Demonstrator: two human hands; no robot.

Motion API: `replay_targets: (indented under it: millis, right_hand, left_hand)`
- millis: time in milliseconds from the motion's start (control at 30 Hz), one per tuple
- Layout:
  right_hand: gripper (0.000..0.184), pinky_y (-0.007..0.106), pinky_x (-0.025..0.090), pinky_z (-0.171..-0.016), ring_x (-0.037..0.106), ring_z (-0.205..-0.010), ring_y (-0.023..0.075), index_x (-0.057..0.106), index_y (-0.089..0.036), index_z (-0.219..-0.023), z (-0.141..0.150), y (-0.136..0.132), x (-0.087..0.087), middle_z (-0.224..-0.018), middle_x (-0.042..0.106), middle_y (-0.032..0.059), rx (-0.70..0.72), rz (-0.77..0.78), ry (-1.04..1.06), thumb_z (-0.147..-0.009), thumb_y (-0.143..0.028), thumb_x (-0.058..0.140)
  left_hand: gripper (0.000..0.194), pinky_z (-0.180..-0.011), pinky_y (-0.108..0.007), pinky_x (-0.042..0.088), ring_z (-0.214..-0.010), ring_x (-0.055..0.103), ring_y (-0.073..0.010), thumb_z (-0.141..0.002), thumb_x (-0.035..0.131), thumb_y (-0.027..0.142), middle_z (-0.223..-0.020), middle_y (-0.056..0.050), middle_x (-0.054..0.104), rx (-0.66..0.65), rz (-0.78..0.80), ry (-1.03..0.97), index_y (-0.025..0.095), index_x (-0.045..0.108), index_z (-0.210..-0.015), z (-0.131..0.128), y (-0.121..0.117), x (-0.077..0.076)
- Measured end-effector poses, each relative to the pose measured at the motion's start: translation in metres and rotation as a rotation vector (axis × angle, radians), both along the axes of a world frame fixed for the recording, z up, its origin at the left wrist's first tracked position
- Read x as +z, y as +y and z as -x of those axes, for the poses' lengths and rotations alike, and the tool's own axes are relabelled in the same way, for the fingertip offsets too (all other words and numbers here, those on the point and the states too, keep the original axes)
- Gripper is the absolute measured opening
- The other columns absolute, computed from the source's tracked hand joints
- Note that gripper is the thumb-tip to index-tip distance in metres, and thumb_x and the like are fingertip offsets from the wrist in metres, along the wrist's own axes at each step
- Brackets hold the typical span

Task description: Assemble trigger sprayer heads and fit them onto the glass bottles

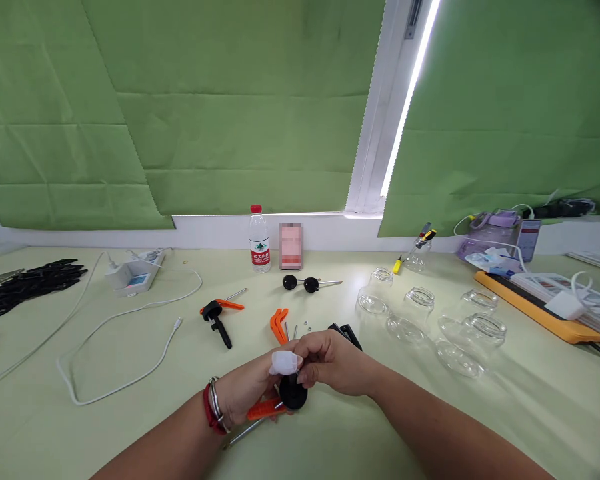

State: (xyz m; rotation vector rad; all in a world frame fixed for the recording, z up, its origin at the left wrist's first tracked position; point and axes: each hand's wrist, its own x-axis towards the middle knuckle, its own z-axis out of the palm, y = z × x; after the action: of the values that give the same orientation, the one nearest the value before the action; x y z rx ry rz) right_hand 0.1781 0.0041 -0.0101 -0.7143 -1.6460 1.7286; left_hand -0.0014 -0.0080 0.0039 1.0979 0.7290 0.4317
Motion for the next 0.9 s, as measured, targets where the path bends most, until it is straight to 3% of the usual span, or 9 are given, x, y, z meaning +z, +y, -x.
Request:
replay_targets:
  millis: [300,500,600,733,900]
  right_hand:
    - [0.022,0.027,0.049,-0.068,0.061,-0.075,0.0140,0.063,-0.016,-0.073,-0.0004,0.0003,-0.0061,-0.086,0.066,0.0019,-0.019,-0.028,-0.008,-0.062,-0.028,0.078]
    - [0.022,0.026,0.048,-0.067,0.059,-0.074,0.0129,0.065,-0.017,-0.081,-0.0002,-0.0015,-0.0019,-0.085,0.066,0.0011,-0.033,-0.119,-0.064,-0.063,-0.024,0.077]
    - [0.016,0.026,0.047,-0.069,0.058,-0.076,0.0129,0.065,-0.017,-0.077,-0.0003,-0.0024,-0.0010,-0.089,0.066,0.0010,-0.044,-0.185,-0.092,-0.067,-0.024,0.075]
    - [0.018,0.025,0.046,-0.063,0.056,-0.069,0.0107,0.062,-0.017,-0.076,-0.0010,-0.0017,-0.0046,-0.089,0.065,0.0011,-0.058,-0.112,-0.103,-0.066,-0.023,0.075]
    - [0.018,0.024,0.044,-0.062,0.052,-0.068,0.0096,0.061,-0.016,-0.080,-0.0015,-0.0002,-0.0076,-0.087,0.063,0.0011,-0.047,-0.147,-0.112,-0.067,-0.020,0.073]
  left_hand:
    - [0.056,-0.042,-0.020,0.034,-0.053,0.050,-0.0121,-0.066,0.057,0.051,-0.071,0.000,0.051,0.010,0.015,0.029,0.020,0.050,-0.112,-0.0021,-0.0009,0.0067]
    - [0.057,-0.044,-0.022,0.035,-0.056,0.052,-0.0147,-0.068,0.053,0.057,-0.071,-0.004,0.055,0.025,0.029,0.077,0.015,0.053,-0.107,0.0003,-0.0008,0.0046]
    - [0.052,-0.044,-0.021,0.037,-0.056,0.052,-0.0135,-0.069,0.054,0.052,-0.070,0.000,0.053,0.011,0.017,0.028,0.019,0.052,-0.110,0.0003,-0.0005,0.0045]
    - [0.045,-0.043,-0.020,0.036,-0.056,0.054,-0.0137,-0.073,0.052,0.048,-0.065,0.002,0.049,0.016,0.009,0.035,0.020,0.053,-0.109,0.0003,-0.0002,0.0048]
    - [0.058,-0.041,-0.020,0.034,-0.056,0.054,-0.0150,-0.069,0.052,0.059,-0.066,-0.001,0.053,-0.016,0.019,0.041,0.018,0.051,-0.110,0.0016,0.0025,0.0016]
